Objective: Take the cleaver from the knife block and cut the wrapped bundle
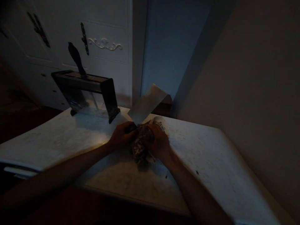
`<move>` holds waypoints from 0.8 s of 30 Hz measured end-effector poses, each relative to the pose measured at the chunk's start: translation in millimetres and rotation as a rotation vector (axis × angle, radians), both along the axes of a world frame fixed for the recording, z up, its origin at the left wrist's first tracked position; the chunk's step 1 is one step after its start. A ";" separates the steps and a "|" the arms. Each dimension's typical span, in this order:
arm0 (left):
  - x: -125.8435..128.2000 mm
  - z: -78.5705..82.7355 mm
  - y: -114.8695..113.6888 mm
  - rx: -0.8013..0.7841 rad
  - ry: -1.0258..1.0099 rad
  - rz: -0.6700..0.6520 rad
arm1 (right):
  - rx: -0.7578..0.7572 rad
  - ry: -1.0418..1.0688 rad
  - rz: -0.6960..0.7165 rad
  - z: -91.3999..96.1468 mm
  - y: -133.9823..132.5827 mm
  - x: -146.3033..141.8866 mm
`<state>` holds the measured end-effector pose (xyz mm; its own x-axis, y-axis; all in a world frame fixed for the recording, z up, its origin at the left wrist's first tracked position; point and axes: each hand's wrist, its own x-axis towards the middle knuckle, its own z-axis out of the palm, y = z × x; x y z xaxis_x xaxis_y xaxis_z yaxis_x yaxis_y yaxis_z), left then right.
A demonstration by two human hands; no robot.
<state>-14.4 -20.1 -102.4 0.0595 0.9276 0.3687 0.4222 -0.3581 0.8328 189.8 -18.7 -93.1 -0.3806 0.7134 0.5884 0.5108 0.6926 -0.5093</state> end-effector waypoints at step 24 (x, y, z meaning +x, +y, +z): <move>-4.3 7.9 -7.1 -0.660 -0.656 -0.584 | 0.243 -0.013 0.106 4.7 -15.2 -9.1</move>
<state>-18.7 -27.2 -94.5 0.5277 0.8466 -0.0693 -0.2621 0.2399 0.9347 180.7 -34.0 -88.3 -0.4545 0.5073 0.7322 0.4343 0.8439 -0.3151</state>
